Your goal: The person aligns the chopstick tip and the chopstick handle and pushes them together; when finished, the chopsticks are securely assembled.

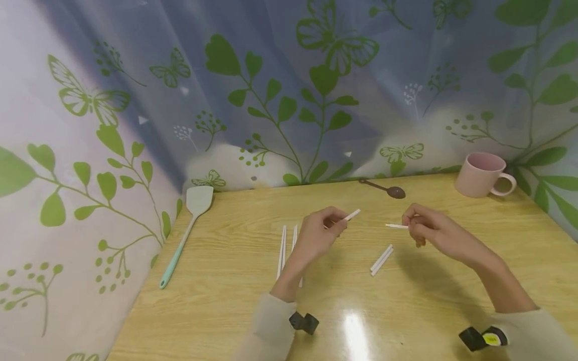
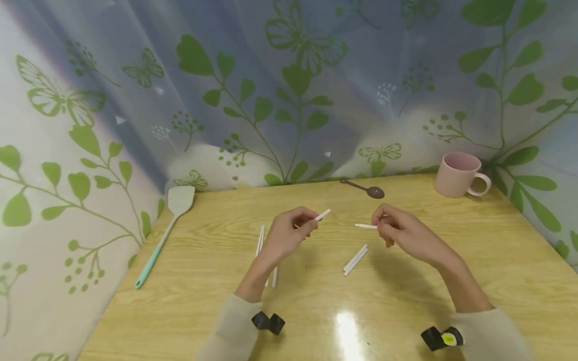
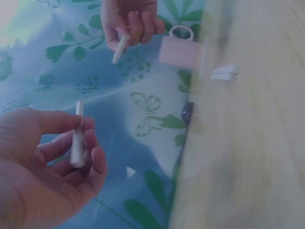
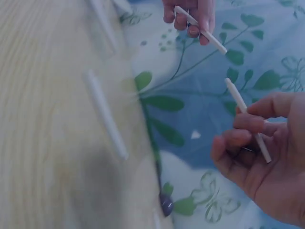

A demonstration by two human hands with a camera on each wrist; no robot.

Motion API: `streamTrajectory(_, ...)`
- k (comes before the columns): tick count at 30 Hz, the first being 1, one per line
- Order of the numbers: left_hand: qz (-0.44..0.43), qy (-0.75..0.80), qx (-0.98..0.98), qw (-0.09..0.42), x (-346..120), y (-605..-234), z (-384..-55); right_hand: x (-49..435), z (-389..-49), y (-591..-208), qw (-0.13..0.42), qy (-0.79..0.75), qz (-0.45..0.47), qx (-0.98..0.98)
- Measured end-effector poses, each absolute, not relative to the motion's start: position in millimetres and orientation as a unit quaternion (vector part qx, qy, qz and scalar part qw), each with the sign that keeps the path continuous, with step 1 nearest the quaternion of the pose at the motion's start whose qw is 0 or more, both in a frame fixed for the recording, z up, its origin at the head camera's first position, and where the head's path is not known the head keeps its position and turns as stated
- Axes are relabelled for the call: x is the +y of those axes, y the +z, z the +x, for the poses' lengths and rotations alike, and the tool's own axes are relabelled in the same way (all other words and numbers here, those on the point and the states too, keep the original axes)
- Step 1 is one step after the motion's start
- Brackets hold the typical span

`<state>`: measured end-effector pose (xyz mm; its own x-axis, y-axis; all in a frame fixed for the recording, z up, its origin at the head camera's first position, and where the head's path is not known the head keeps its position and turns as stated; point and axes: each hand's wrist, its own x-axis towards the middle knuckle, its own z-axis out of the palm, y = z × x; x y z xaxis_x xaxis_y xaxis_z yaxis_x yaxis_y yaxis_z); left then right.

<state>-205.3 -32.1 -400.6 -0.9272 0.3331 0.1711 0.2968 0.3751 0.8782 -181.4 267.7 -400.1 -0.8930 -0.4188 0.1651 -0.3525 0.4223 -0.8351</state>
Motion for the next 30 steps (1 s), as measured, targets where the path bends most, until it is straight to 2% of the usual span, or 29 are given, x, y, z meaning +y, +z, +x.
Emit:
streamTrajectory(7,0.204,0.56,0.803,-0.005,-39.7,-387.2,-196.9,246.9,-180.1,-376.0,-0.019,-0.503,-0.246,0.828)
streamTrajectory(14,0.218,0.577,0.787,-0.028,-43.0,-380.9,-191.1,223.7,-178.2,-356.5,-0.022,-0.514,-0.205,0.833)
streamTrajectory(20,0.227,0.579,0.783,-0.028,-46.0,-376.5,-189.0,213.5,-177.7,-348.2,-0.046,-0.523,-0.152,0.838)
streamTrajectory(30,0.237,0.601,0.762,-0.028,-54.9,-371.6,-184.5,205.7,-174.0,-343.2,-0.055,-0.552,-0.175,0.814)
